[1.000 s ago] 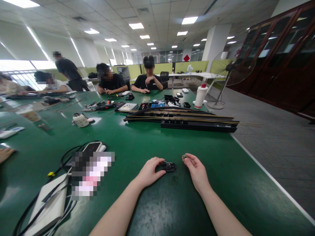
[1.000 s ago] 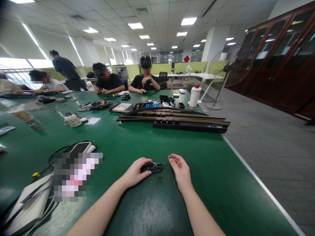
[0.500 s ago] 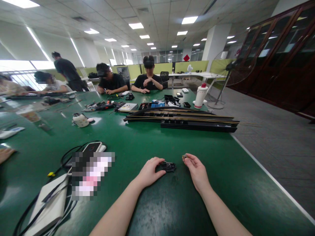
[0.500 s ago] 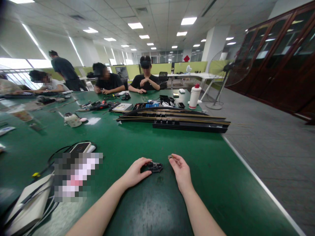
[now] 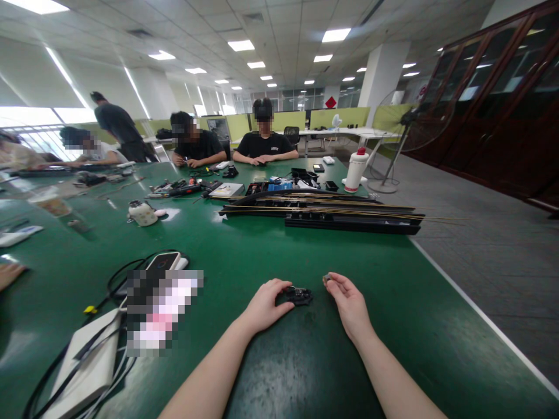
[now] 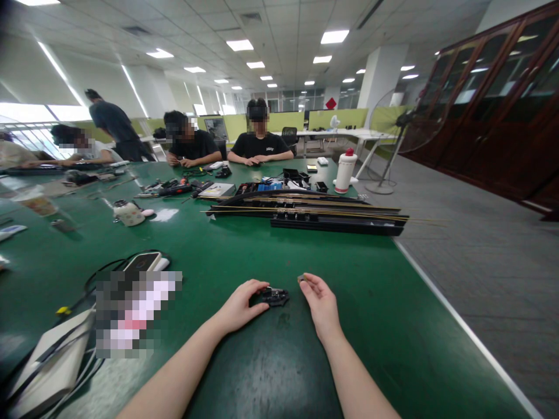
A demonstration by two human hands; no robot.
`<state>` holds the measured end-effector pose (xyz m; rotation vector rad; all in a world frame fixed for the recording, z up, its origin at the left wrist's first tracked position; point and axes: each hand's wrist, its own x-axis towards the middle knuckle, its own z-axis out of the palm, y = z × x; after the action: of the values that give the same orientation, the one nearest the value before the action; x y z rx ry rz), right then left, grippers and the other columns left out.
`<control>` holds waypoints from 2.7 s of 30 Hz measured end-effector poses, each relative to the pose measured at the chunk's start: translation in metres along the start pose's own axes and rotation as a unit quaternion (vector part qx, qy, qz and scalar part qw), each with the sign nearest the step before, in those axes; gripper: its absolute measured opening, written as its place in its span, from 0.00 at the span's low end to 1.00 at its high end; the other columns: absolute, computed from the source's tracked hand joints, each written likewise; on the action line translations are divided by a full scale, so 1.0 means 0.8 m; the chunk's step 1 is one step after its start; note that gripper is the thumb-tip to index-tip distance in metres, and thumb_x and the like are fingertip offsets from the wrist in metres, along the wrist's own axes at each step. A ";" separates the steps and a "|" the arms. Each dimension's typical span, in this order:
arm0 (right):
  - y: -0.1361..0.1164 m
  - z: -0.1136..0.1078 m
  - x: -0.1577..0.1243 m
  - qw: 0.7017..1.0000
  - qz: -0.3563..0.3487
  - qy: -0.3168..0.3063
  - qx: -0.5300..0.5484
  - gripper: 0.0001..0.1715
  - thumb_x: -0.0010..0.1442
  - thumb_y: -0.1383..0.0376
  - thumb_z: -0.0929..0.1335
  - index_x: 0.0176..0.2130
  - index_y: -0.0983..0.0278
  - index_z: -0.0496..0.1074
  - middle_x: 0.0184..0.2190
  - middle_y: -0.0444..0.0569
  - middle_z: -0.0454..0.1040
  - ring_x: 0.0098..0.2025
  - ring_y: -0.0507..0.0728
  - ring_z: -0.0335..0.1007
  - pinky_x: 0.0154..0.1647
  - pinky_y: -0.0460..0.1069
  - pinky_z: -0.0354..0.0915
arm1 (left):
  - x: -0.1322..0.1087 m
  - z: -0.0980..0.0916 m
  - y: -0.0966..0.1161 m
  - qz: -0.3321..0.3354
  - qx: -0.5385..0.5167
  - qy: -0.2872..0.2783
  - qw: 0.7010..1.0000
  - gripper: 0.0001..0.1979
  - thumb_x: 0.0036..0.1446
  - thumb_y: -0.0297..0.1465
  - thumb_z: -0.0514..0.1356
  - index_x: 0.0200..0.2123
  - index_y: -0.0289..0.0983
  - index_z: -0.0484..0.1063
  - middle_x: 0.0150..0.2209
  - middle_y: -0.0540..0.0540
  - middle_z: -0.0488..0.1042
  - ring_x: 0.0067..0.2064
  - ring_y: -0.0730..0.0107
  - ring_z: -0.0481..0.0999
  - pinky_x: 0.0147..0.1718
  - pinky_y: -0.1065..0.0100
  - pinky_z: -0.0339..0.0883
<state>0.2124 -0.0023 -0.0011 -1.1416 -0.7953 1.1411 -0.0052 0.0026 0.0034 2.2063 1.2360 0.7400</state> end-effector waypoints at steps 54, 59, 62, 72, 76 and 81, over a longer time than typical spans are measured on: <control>-0.001 0.018 -0.025 0.810 -0.229 -0.221 -0.493 0.12 0.54 0.65 0.68 0.40 0.54 0.74 0.46 0.47 0.74 0.50 0.60 0.68 0.50 0.58 0.61 | 0.003 0.004 -0.002 0.003 -0.024 0.006 1.000 0.20 0.50 0.30 0.63 0.48 0.40 0.68 0.45 0.44 0.70 0.47 0.61 0.69 0.48 0.61 0.64; -0.004 0.014 -0.020 0.856 -0.193 -0.220 -0.425 0.21 0.48 0.67 0.69 0.45 0.56 0.73 0.46 0.48 0.75 0.50 0.61 0.68 0.52 0.57 0.61 | 0.002 0.005 -0.003 0.005 -0.015 0.004 1.000 0.24 0.52 0.29 0.62 0.53 0.41 0.64 0.49 0.44 0.68 0.51 0.60 0.67 0.52 0.58 0.61; -0.005 0.011 -0.018 0.882 -0.173 -0.210 -0.385 0.23 0.48 0.68 0.69 0.46 0.58 0.72 0.46 0.48 0.75 0.49 0.60 0.69 0.53 0.57 0.61 | 0.001 0.005 -0.004 0.006 -0.001 0.003 1.000 0.24 0.53 0.29 0.61 0.54 0.41 0.63 0.50 0.43 0.68 0.52 0.59 0.66 0.53 0.58 0.61; 0.003 0.007 -0.014 0.880 -0.191 -0.199 -0.387 0.18 0.51 0.65 0.67 0.44 0.58 0.73 0.44 0.50 0.76 0.47 0.61 0.70 0.51 0.56 0.63 | 0.015 -0.004 0.004 -0.009 0.039 -0.048 0.998 0.23 0.52 0.32 0.60 0.52 0.38 0.66 0.48 0.42 0.68 0.49 0.59 0.68 0.50 0.61 0.62; 0.004 0.006 -0.013 0.879 -0.187 -0.195 -0.392 0.17 0.52 0.65 0.66 0.44 0.58 0.73 0.44 0.50 0.76 0.47 0.61 0.70 0.51 0.56 0.64 | 0.020 -0.004 0.005 -0.045 0.015 -0.046 0.998 0.20 0.49 0.35 0.62 0.47 0.38 0.70 0.45 0.43 0.68 0.45 0.60 0.70 0.45 0.63 0.66; 0.004 0.007 -0.012 0.872 -0.175 -0.200 -0.411 0.17 0.54 0.63 0.65 0.45 0.59 0.72 0.44 0.50 0.75 0.48 0.61 0.70 0.51 0.55 0.64 | 0.016 0.002 0.003 -0.006 0.037 0.001 0.999 0.16 0.53 0.35 0.61 0.46 0.40 0.69 0.44 0.45 0.68 0.45 0.61 0.69 0.46 0.63 0.63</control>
<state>0.2041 -0.0101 -0.0021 -1.3654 -1.8531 0.7269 0.0035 0.0123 0.0065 2.2564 1.2958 0.7030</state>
